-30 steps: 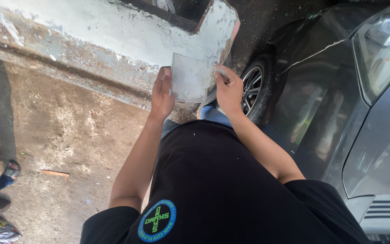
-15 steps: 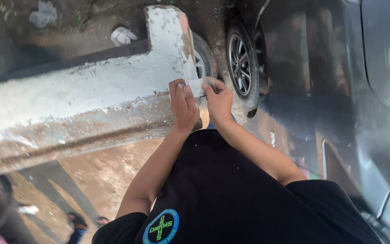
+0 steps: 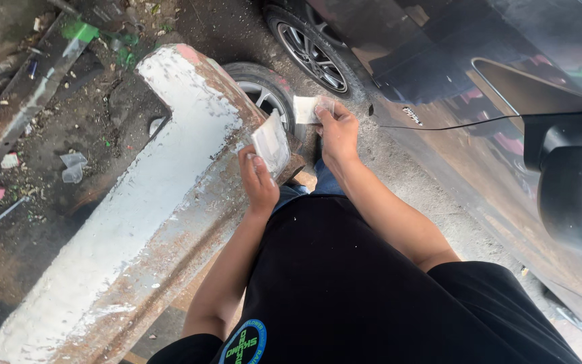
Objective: The person mixes a white paste in a small container using a putty knife, then applies the compound to a concrete curb with the knife. They repeatedly scrape the paste onto the curb and smooth it along the edge, working on a single section near a parked car.
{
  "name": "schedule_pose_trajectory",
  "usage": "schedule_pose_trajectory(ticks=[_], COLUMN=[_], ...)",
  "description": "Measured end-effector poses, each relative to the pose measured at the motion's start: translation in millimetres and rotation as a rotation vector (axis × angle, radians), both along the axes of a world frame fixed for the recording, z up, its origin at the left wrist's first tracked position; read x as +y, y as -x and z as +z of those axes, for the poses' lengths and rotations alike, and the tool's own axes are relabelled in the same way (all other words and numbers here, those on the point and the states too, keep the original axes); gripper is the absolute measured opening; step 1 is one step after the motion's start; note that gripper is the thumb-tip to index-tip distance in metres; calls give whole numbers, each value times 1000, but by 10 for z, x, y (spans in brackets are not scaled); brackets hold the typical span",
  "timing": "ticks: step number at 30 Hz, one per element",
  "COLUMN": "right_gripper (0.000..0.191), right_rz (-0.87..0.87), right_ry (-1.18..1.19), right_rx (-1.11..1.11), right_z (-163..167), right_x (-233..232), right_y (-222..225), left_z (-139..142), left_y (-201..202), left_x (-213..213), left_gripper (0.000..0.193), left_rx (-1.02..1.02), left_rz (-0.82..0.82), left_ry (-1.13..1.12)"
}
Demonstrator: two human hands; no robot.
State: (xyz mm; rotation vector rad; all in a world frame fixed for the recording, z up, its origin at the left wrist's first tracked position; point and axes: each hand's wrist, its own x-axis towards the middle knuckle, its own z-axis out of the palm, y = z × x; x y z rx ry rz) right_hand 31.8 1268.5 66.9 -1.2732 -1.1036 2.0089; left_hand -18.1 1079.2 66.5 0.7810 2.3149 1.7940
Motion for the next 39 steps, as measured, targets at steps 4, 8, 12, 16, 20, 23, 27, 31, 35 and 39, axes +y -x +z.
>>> schedule_pose_trajectory(ticks=[4,8,12,16,20,23,27,31,35,39], right_gripper=[20,22,19,18,20,21,23,26,25,22], right_rz=[-2,12,-101,-91,-94,-104,-149,-159,-142,-256], right_ry=[-78,-90,-12,-28,9,-53,-199,-266,-451,-422], right_rx=[-130,-206,-135,-26,44,124,3,-156,-306,-150], right_z=[40,12,20,210,470,566,533,478,499,488], right_x=[-128,-231,-5,285,434,447,116,-528,-1020,-1365], right_y=[-332,-508,-530,-541,-584,-702,-906,-1005,-1045,-981], left_z=[93,162,155,111,48,-24,-25,131,342,411], left_y=[37,-117,-346,-397,-303,-242,-191,-163,-330,-478], left_x=[116,410,619,664,596,529,359,254,101,-58], left_gripper=[43,42,39,29,31,34,38,46,48,44], left_rx=[-102,8,192,347,374,192,-74,17,-267,-41], left_rz=[-8,-51,-147,-369,-386,-273,-187,-197,-364,-382], left_ry=[-149,-157,-127,-169,-147,-110,-132,-151,-270,-164])
